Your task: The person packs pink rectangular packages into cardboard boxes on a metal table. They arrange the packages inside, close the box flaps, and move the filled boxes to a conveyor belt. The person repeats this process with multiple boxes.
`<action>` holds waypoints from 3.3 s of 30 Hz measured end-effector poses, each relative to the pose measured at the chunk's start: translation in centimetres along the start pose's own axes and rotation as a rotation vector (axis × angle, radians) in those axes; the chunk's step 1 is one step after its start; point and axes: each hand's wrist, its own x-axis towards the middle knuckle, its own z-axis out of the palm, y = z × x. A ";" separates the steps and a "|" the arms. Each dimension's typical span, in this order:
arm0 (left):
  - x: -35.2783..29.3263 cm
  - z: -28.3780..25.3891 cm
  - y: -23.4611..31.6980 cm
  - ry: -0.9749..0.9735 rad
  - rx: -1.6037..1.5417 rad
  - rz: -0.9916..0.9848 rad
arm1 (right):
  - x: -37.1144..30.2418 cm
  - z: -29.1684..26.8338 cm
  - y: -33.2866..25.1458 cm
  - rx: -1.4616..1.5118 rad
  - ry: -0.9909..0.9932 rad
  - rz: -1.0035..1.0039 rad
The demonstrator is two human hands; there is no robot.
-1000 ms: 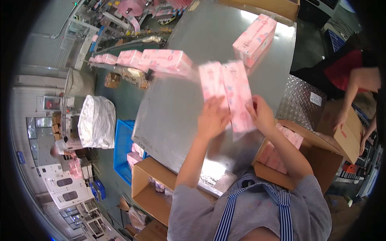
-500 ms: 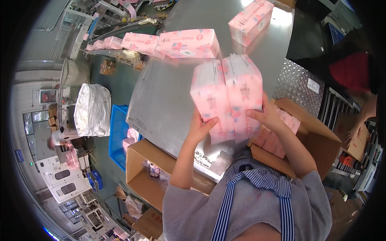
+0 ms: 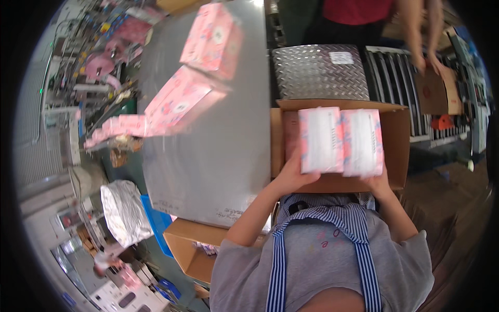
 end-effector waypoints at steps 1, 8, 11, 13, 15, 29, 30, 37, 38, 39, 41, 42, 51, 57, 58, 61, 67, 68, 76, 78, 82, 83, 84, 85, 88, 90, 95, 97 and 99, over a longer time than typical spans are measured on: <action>2.4 2.0 -0.5 -0.050 -0.192 0.009 | -0.7 -2.0 -0.1 -0.025 0.092 0.009; 11.8 7.1 -6.7 0.087 0.166 -0.123 | 4.4 -7.5 9.6 -1.303 0.171 0.153; 9.3 4.7 -4.6 0.141 0.184 -0.069 | 8.9 -7.6 13.6 -1.395 0.043 0.481; 5.5 2.8 -4.3 0.344 0.196 -0.073 | 12.3 -8.5 14.7 -1.387 0.058 0.568; 0.9 1.2 -3.6 0.584 0.196 -0.004 | 14.9 -9.9 15.4 -1.371 0.052 0.587; -44.2 3.3 -27.1 1.790 0.091 -1.125 | 7.8 -14.9 26.5 -1.565 -0.466 0.344; -45.2 3.7 -29.5 1.690 -0.091 -1.153 | 7.9 -15.3 26.8 -1.509 -0.468 0.356; -37.8 6.1 -34.7 1.300 0.457 -1.150 | 8.4 -10.3 22.8 -1.329 -0.530 0.376; -38.4 6.0 -34.1 1.292 0.446 -1.146 | 8.7 -9.2 22.8 -1.341 -0.596 0.361; -39.4 5.9 -33.0 1.250 0.402 -1.175 | 9.1 -8.0 22.5 -1.273 -0.606 0.420; -41.6 5.8 -30.5 1.223 0.027 -1.195 | 9.2 -5.1 21.9 -1.138 -0.648 0.557; -42.1 6.1 -30.0 1.285 -0.173 -1.146 | 9.6 -5.9 23.2 -1.194 -0.739 0.367; -46.2 8.8 -26.5 2.159 -1.083 -0.160 | 10.6 2.2 18.3 -1.391 -0.817 0.301; -41.1 3.1 -13.3 1.767 -0.836 0.264 | 7.7 13.6 10.5 -0.866 -0.586 -0.215; -38.1 2.2 -11.2 1.649 -0.765 0.265 | 7.0 15.3 10.2 -0.730 -0.564 -0.207; -27.7 0.7 -8.0 1.419 -0.720 0.192 | 3.2 21.0 6.0 -0.575 -0.781 -0.274; -10.2 3.5 -3.9 1.013 -0.434 -0.005 | 4.0 18.1 6.2 -0.170 -0.306 -0.023; -8.7 4.1 -3.6 0.980 -0.432 -0.010 | 4.5 16.5 5.7 -0.112 -0.213 0.031; -0.3 6.8 -4.7 0.879 -0.532 -0.142 | 11.4 -3.6 18.1 -0.355 0.002 0.469; 0.1 6.7 -4.2 0.928 -0.577 -0.112 | 11.9 -10.8 25.4 -0.703 0.041 0.581; -2.1 5.3 -4.0 1.155 -0.642 -0.100 | 10.3 -13.2 27.6 -0.871 0.088 0.591; -2.2 5.8 -4.2 1.178 -0.628 -0.102 | 10.1 -11.3 25.7 -0.734 0.030 0.462; -2.0 6.3 -4.1 1.200 -0.608 -0.105 | 9.8 -8.2 22.3 -0.586 -0.025 0.336; -1.6 6.7 -4.1 1.216 -0.590 -0.103 | 9.4 -5.0 18.2 -0.324 -0.178 0.383; 0.1 8.4 -2.9 1.268 -0.540 -0.081 | 7.4 2.5 8.0 0.196 -0.584 0.286; 0.3 8.5 -3.0 1.270 -0.512 -0.057 | 7.5 3.9 7.7 0.145 -0.608 0.373; -3.1 6.2 -5.3 1.326 -0.478 0.018 | 8.7 1.8 11.2 -0.310 -0.446 0.128; -8.1 4.3 -6.2 1.541 -0.314 0.012 | 7.9 -0.2 11.5 -0.918 -0.569 -0.115; -14.3 2.9 -7.2 1.806 -0.081 -0.013 | 7.1 -2.5 15.3 -1.311 -0.847 0.027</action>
